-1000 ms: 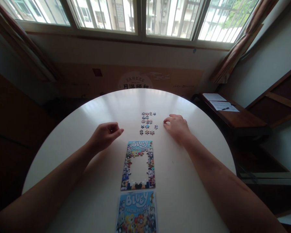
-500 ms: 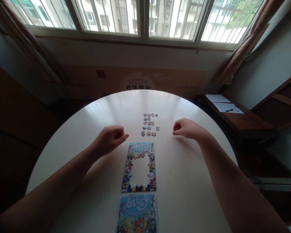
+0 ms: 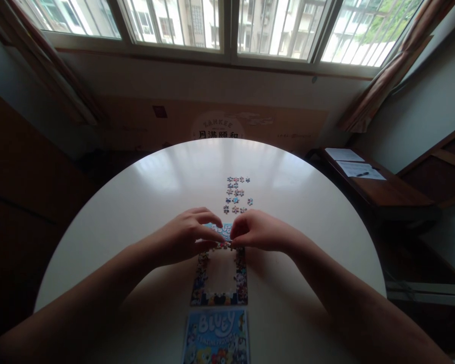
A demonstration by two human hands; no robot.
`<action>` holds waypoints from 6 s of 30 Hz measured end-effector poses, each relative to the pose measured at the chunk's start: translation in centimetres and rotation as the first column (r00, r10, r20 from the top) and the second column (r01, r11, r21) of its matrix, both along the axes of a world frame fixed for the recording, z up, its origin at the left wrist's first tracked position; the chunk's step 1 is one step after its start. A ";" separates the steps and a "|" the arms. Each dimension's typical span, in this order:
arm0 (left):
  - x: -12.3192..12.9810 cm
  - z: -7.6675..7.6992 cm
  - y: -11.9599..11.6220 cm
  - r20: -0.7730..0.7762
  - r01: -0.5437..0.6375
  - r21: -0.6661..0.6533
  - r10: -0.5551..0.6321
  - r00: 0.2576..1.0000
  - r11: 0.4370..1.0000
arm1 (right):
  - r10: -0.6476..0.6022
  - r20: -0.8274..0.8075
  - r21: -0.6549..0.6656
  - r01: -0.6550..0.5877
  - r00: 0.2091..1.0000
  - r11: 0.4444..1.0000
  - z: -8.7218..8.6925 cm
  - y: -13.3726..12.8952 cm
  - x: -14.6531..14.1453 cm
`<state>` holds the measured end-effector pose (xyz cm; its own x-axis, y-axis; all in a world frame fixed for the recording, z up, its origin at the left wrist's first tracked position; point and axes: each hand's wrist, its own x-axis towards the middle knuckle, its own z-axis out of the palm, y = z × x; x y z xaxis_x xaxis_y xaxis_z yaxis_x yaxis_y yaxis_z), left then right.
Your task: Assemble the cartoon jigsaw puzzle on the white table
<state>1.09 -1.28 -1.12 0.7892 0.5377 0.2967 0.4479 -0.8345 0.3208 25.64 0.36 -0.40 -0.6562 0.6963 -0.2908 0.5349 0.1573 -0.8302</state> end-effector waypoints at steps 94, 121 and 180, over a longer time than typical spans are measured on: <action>-1.0 -0.3 1.5 0.260 -0.206 -0.252 0.271 0.927 0.946 | 0.081 0.526 0.229 -0.232 0.847 0.945 1.9 0.7 1.9; -2.4 -0.7 2.8 0.452 -0.457 -0.150 0.472 0.757 0.877 | 0.135 0.186 -0.258 -0.085 0.973 0.962 -0.7 3.8 4.8; -2.9 -1.3 3.4 0.489 -0.462 -0.320 0.562 0.667 0.827 | 0.110 0.097 -0.332 -0.072 0.989 0.940 -1.2 4.2 4.6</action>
